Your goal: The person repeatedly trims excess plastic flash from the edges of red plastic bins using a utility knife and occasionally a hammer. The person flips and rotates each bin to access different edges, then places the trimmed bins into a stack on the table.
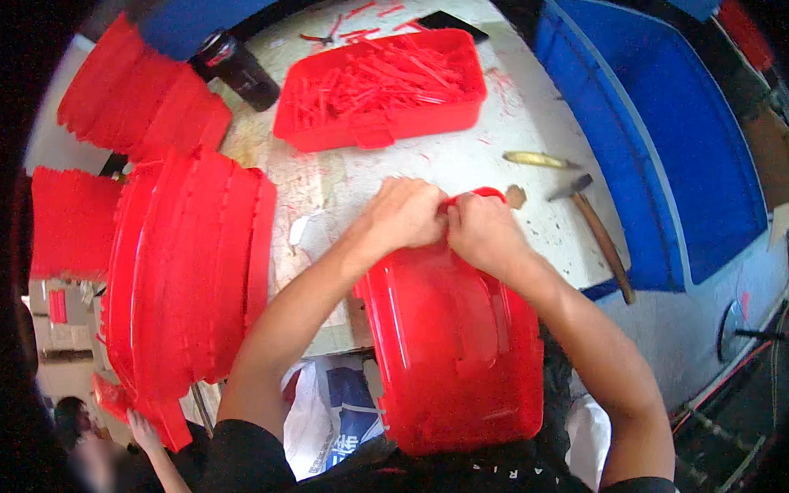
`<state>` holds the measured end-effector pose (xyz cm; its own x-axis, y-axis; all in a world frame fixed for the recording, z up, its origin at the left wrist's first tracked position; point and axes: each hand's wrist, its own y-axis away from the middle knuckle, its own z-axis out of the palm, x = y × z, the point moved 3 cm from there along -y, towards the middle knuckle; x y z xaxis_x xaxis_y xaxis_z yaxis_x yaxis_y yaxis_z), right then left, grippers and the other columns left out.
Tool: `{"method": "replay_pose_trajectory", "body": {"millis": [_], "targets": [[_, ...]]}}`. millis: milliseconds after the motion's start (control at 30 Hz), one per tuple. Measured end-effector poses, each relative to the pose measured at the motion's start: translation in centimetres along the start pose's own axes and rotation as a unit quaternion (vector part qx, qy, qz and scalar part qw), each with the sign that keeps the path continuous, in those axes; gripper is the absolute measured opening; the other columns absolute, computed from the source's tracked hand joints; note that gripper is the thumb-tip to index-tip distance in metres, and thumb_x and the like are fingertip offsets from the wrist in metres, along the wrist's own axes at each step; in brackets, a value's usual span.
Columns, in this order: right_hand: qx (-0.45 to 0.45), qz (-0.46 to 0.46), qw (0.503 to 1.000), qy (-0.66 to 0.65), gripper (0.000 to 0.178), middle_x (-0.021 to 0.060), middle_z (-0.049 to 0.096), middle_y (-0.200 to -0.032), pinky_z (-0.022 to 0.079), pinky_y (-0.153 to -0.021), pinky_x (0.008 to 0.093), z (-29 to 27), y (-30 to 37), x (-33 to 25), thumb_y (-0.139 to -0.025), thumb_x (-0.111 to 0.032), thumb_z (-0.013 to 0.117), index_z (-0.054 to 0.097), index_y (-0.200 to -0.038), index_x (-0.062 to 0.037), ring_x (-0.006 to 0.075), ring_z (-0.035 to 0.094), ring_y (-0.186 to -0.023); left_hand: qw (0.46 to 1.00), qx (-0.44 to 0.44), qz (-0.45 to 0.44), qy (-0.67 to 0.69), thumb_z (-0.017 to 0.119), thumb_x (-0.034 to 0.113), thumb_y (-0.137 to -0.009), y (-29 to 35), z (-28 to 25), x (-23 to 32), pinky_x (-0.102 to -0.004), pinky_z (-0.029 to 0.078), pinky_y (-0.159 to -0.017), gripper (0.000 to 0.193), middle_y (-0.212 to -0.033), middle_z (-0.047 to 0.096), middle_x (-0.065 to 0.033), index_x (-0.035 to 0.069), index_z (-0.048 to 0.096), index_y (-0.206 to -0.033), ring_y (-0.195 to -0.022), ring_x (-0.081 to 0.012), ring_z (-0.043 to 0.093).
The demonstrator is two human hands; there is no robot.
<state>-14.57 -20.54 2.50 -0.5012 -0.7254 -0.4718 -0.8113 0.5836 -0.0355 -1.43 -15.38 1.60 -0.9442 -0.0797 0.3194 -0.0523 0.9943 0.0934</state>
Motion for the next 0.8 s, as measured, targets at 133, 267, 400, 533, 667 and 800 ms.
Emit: {"method": "replay_pose_trajectory", "body": {"millis": [133,267,400,533,667,800], "targets": [[-0.066,-0.032,0.969,0.234,0.021,0.0179,0.072,-0.087,0.055,-0.070,0.0461,-2.0,-0.1,0.0,-0.088,-0.021,0.062,0.069,-0.098,-0.0038,0.0323,0.072,-0.081,0.999,-0.007,-0.034,0.034,0.064,0.022,-0.077,0.5,-0.3,0.6,-0.0522,0.054,-0.079,0.022,-0.081,0.068,-0.0259,0.003,0.074,-0.083,-0.082,-0.0431,0.068],[0.142,-0.204,0.915,0.318,0.028,0.0102,0.065,-0.103,0.051,-0.082,0.0365,-2.9,0.3,-0.5,-0.086,-0.019,0.062,0.064,-0.107,-0.0012,0.0230,0.062,-0.098,0.997,-0.008,-0.064,0.034,0.063,0.022,-0.078,0.7,-0.6,1.1,-0.0518,0.054,-0.080,0.024,-0.081,0.069,-0.0248,0.002,0.073,-0.083,-0.083,-0.0423,0.069],[-0.001,-0.156,0.933,0.325,0.025,0.0102,0.066,-0.101,0.053,-0.074,0.0360,-1.3,-0.2,0.8,-0.087,-0.016,0.060,0.064,-0.107,-0.0011,0.0231,0.064,-0.097,0.997,-0.026,-0.072,-0.009,0.065,0.021,-0.077,0.5,-0.7,1.4,-0.0485,0.054,-0.077,0.021,-0.082,0.070,-0.0231,0.002,0.074,-0.082,-0.082,-0.0392,0.070],[0.024,-0.171,0.947,0.269,0.025,0.0091,0.066,-0.101,0.055,-0.073,0.0361,-1.5,-0.1,1.3,-0.087,-0.018,0.061,0.064,-0.106,-0.0020,0.0227,0.064,-0.097,0.996,-0.033,-0.081,-0.017,0.067,0.022,-0.078,0.4,-0.6,1.3,-0.0490,0.054,-0.077,0.022,-0.081,0.070,-0.0232,0.002,0.073,-0.081,-0.082,-0.0393,0.070],[0.062,-0.177,0.960,0.206,0.027,0.0080,0.065,-0.101,0.055,-0.076,0.0364,-1.8,0.5,1.6,-0.088,-0.024,0.063,0.063,-0.107,-0.0035,0.0231,0.064,-0.098,0.997,-0.013,-0.067,-0.029,0.067,0.023,-0.078,0.3,-0.5,1.1,-0.0493,0.055,-0.075,0.022,-0.080,0.070,-0.0235,0.002,0.073,-0.080,-0.080,-0.0396,0.070],[0.063,-0.151,0.965,0.205,0.031,0.0077,0.064,-0.101,0.055,-0.077,0.0372,-1.5,0.7,1.8,-0.088,-0.029,0.066,0.062,-0.107,-0.0046,0.0241,0.064,-0.099,0.998,-0.005,-0.056,-0.023,0.068,0.026,-0.078,0.2,-0.4,0.9,-0.0495,0.055,-0.075,0.025,-0.079,0.070,-0.0234,0.002,0.073,-0.079,-0.078,-0.0400,0.070]]}}
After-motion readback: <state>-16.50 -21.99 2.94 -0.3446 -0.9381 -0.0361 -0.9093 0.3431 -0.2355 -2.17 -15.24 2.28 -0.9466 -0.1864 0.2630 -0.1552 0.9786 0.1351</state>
